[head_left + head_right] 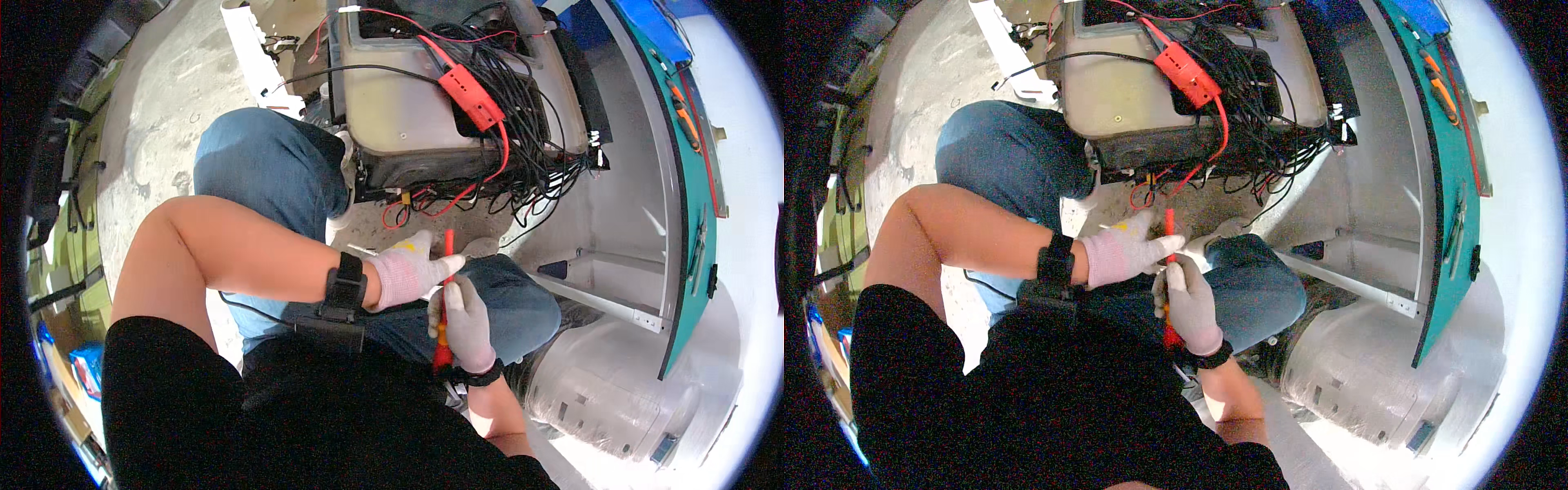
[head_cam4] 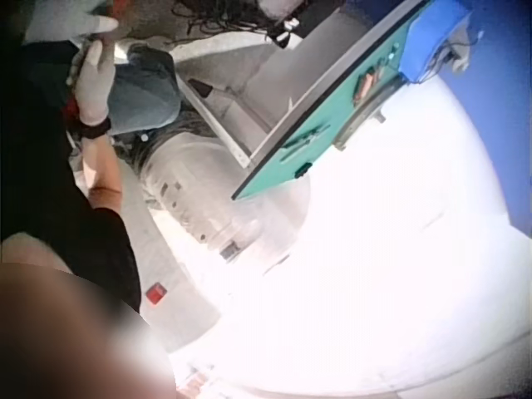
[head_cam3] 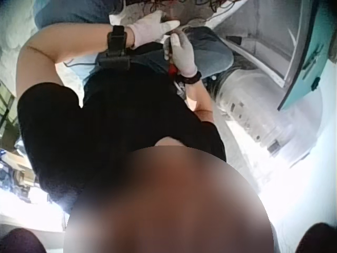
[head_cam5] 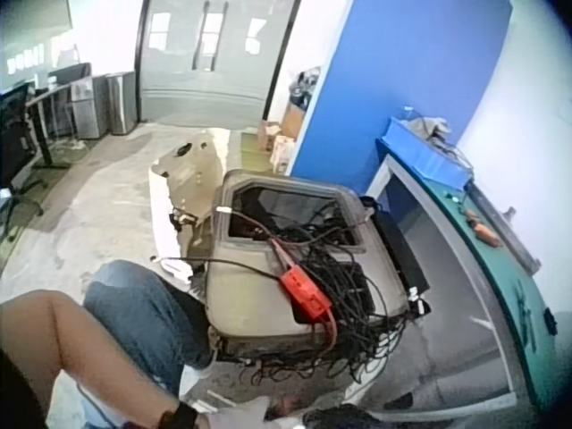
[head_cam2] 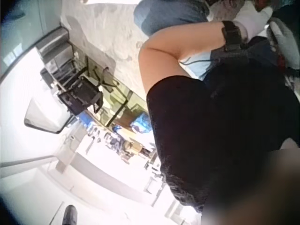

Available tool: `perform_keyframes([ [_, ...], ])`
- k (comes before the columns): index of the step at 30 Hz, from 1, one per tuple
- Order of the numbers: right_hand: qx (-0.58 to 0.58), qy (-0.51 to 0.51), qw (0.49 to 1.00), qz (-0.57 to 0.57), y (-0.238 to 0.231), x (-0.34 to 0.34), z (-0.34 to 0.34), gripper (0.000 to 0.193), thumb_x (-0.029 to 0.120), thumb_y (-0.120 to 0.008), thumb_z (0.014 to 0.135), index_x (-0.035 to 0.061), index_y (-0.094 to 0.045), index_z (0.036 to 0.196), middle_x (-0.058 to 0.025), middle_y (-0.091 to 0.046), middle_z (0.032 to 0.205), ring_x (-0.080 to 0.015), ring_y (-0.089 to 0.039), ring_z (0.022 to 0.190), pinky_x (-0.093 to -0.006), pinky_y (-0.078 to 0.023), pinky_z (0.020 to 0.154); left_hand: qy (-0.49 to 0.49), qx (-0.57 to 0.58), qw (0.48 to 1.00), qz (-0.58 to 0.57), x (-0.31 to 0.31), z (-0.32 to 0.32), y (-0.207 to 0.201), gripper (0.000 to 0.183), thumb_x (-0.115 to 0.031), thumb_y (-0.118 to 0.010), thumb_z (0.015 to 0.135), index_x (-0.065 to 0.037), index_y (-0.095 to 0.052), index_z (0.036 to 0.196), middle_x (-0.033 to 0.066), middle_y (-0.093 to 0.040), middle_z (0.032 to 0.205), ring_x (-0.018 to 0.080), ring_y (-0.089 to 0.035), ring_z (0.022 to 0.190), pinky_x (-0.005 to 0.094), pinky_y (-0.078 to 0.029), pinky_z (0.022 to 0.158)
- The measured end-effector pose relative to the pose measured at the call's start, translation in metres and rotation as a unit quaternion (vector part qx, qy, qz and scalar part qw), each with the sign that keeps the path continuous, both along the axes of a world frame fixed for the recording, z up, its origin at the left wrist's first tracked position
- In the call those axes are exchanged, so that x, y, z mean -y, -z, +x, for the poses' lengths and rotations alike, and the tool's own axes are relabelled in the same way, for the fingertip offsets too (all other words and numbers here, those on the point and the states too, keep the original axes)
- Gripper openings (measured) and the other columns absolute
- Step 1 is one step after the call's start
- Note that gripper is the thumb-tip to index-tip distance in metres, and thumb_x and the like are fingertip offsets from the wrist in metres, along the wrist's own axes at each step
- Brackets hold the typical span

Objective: Using a screwdriver and hands to organize and connect cables inside an electromechanical machine cabinet.

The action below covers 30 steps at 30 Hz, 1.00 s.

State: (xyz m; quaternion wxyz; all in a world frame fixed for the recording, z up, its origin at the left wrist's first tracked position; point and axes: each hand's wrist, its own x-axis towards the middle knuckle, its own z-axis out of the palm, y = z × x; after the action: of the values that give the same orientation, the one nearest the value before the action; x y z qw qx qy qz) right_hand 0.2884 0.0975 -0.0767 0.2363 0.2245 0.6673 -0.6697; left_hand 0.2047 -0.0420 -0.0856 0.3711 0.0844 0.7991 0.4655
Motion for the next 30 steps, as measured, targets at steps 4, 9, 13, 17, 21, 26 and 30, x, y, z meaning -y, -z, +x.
perform_keyframes([
  [4,0.018,-0.058,0.998,0.017,0.013,0.0,-0.001,0.031,0.023,-0.039,0.094,-0.0005,-0.045,0.114,-0.0054,-0.054,0.07,-0.0114,-0.052,0.056,-0.0238,-0.043,0.046,-0.008,0.138,0.983,0.119,0.004,-0.007,0.036,0.039,-0.038,-0.043,0.092,0.0,-0.054,0.097,0.0134,-0.062,0.079,0.0238,-0.063,0.064,0.0322,-0.05,0.058],
  [9,0.104,-0.176,0.978,-0.043,0.018,-0.018,0.013,0.048,0.017,-0.049,0.091,0.0034,-0.029,0.133,-0.008,-0.055,0.086,-0.0131,-0.055,0.065,-0.0263,-0.049,0.064,-0.019,0.037,0.998,0.037,0.017,-0.027,0.067,0.036,-0.036,-0.04,0.093,-0.002,-0.053,0.095,0.0078,-0.058,0.073,0.0162,-0.06,0.056,0.0275,-0.05,0.051],
  [13,0.105,-0.256,0.96,0.039,0.025,-0.031,0.028,0.06,0.027,-0.056,0.087,0.0065,-0.028,0.136,-0.0094,-0.056,0.085,-0.0128,-0.055,0.06,-0.0283,-0.047,0.058,-0.152,0.233,0.96,0.031,0.018,-0.042,0.074,0.032,-0.032,-0.039,0.094,-0.002,-0.05,0.098,0.0075,-0.057,0.076,0.0158,-0.061,0.059,0.0263,-0.052,0.049],
  [17,0.071,-0.265,0.958,0.081,0.039,-0.032,0.034,0.053,0.03,-0.057,0.086,0.004,-0.037,0.127,-0.0106,-0.057,0.078,-0.0147,-0.055,0.058,-0.0295,-0.046,0.056,-0.148,0.283,0.944,0.076,0.015,-0.043,0.086,0.027,-0.028,-0.041,0.094,-0.003,-0.045,0.103,0.0093,-0.055,0.084,0.0176,-0.063,0.065,0.0268,-0.054,0.048],
  [21,0.055,-0.279,0.948,0.14,0.061,-0.034,0.024,0.037,0.03,-0.056,0.087,0.0012,-0.045,0.108,-0.0015,-0.052,0.069,-0.0091,-0.049,0.051,-0.0237,-0.043,0.048,0.067,0.083,0.993,-0.057,0.015,-0.05,0.106,0.026,-0.024,-0.042,0.093,-0.003,-0.048,0.107,0.0122,-0.056,0.093,0.0208,-0.063,0.075,0.029,-0.056,0.06],
  [26,0.039,-0.287,0.945,0.154,0.089,-0.037,0.015,0.037,0.035,-0.059,0.084,0.0006,-0.048,0.093,-0.014,-0.054,0.067,-0.0221,-0.055,0.054,-0.0345,-0.044,0.053,0.156,-0.036,0.966,-0.204,0.017,-0.052,0.107,0.045,-0.039,-0.041,0.089,0.001,-0.058,0.102,0.0233,-0.061,0.097,0.0379,-0.057,0.095,0.0403,-0.043,0.084],
  [30,0.044,-0.277,0.949,0.142,0.105,-0.027,0.019,0.037,0.035,-0.059,0.084,0.001,-0.047,0.094,-0.0096,-0.052,0.067,-0.0165,-0.054,0.051,-0.0303,-0.044,0.049,0.179,-0.074,0.962,-0.193,0.018,-0.052,0.097,0.045,-0.039,-0.042,0.089,-0.001,-0.057,0.106,0.0225,-0.06,0.102,0.0379,-0.056,0.096,0.0397,-0.045,0.083],
])
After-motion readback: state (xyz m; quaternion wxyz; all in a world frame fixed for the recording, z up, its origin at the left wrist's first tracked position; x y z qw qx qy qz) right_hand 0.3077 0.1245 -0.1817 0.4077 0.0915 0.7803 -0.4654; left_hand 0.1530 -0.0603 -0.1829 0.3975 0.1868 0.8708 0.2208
